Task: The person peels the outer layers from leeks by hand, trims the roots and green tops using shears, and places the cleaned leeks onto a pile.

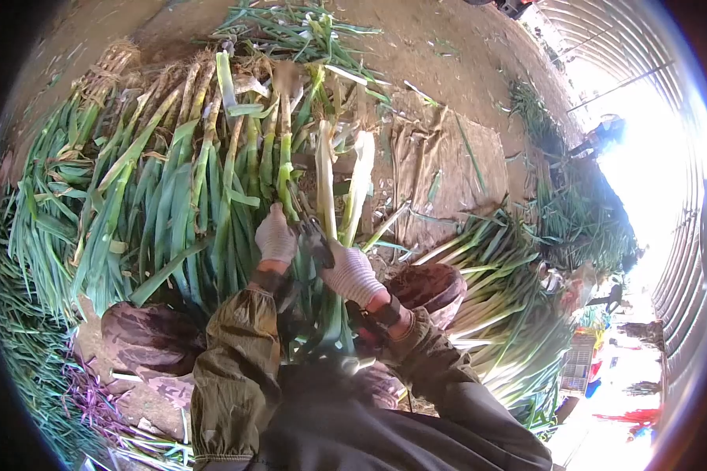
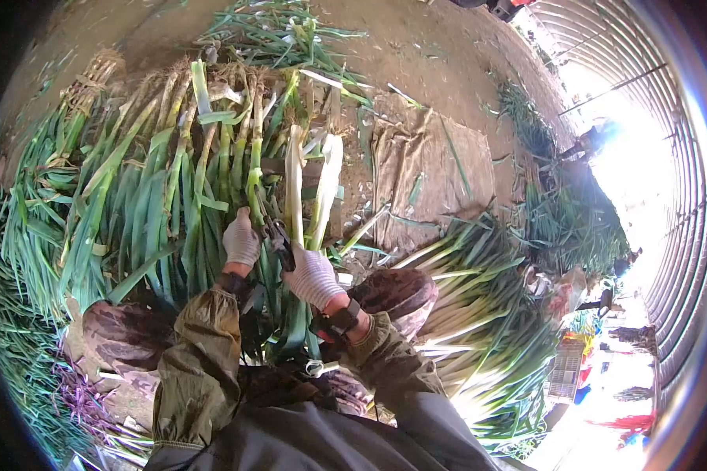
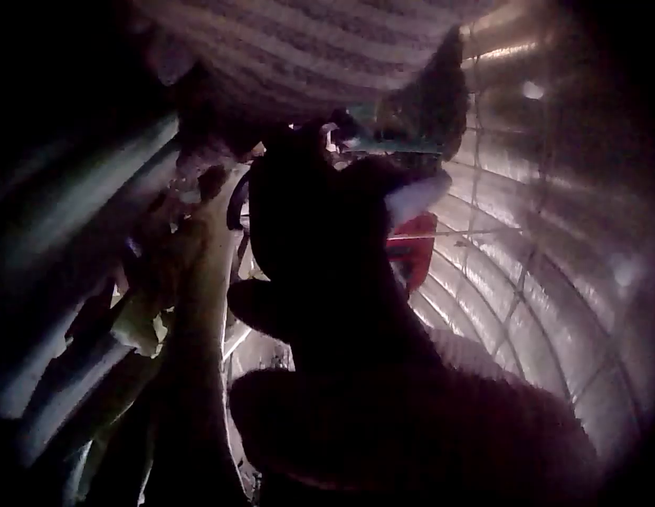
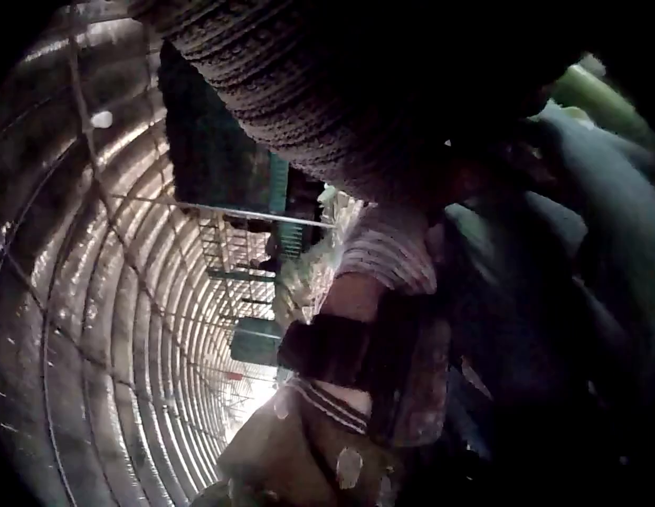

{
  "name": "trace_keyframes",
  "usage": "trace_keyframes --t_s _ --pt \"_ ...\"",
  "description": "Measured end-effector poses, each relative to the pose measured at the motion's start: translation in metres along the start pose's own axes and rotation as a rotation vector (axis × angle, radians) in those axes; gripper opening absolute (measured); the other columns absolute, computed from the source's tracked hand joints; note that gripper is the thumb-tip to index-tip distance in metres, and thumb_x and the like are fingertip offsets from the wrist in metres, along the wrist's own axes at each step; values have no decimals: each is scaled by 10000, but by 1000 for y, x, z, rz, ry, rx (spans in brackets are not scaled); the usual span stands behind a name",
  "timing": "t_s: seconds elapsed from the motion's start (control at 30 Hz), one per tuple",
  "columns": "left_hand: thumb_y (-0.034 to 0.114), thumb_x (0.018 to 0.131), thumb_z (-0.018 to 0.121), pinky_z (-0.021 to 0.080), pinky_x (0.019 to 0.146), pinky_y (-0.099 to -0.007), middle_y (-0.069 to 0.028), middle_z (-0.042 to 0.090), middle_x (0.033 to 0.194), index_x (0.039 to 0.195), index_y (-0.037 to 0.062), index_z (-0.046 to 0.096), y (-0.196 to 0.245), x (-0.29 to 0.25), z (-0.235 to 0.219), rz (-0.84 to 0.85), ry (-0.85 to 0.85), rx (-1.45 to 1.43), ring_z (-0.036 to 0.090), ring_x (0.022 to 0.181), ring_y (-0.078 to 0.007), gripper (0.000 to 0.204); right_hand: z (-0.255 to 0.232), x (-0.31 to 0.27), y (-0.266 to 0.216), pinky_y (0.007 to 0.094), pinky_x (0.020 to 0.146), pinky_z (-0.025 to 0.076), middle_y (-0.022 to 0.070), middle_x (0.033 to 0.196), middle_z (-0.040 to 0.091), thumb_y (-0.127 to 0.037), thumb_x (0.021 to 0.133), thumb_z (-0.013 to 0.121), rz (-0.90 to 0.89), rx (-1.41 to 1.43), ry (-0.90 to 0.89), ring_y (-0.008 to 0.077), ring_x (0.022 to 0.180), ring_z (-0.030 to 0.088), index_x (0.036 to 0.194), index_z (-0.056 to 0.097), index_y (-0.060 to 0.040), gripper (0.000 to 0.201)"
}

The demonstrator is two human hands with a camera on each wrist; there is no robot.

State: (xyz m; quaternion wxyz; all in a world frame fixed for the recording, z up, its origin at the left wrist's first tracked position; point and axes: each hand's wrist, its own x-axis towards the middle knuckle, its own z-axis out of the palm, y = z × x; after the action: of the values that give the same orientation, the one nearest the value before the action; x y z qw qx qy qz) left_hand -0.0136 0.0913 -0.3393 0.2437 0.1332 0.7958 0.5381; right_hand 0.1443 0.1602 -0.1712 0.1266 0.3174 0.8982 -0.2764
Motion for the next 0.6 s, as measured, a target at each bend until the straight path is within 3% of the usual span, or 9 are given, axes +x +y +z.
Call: trace_keyframes --t_s 0.1,0.17,0.47,0.6 --pt "329 815 729 522 758 -500 -218 692 925 1131 27 531 8 -8 -4 49 -17 213 669 908 -423 480 3 16 1 503 808 540 277 906 678 -260 766 710 -22 -26 44 455 904 663 1190 546 17 533" --pt "358 810 734 529 768 -494 -221 694 939 1139 24 532 82 -42 -33 79 -56 464 670 924 -421 511 1 30 -2 501 811 542 277 907 679 -264 772 706 -20 -37 52 449 908 665 1176 552 18 516" --pt "341 774 773 526 840 -458 -217 704 1021 1225 49 545 75 -39 -30 -26 -63 422 666 998 -409 585 -8 78 -16 482 822 545 272 935 685 -330 806 718 -15 -117 103 429 939 672 1185 571 22 538" --pt "408 782 758 538 789 -498 -238 700 972 1148 15 533 69 -39 -32 38 -47 410 676 922 -431 582 -4 49 -17 495 815 539 289 891 676 -291 796 706 -9 0 150 446 905 666 1121 600 31 470"
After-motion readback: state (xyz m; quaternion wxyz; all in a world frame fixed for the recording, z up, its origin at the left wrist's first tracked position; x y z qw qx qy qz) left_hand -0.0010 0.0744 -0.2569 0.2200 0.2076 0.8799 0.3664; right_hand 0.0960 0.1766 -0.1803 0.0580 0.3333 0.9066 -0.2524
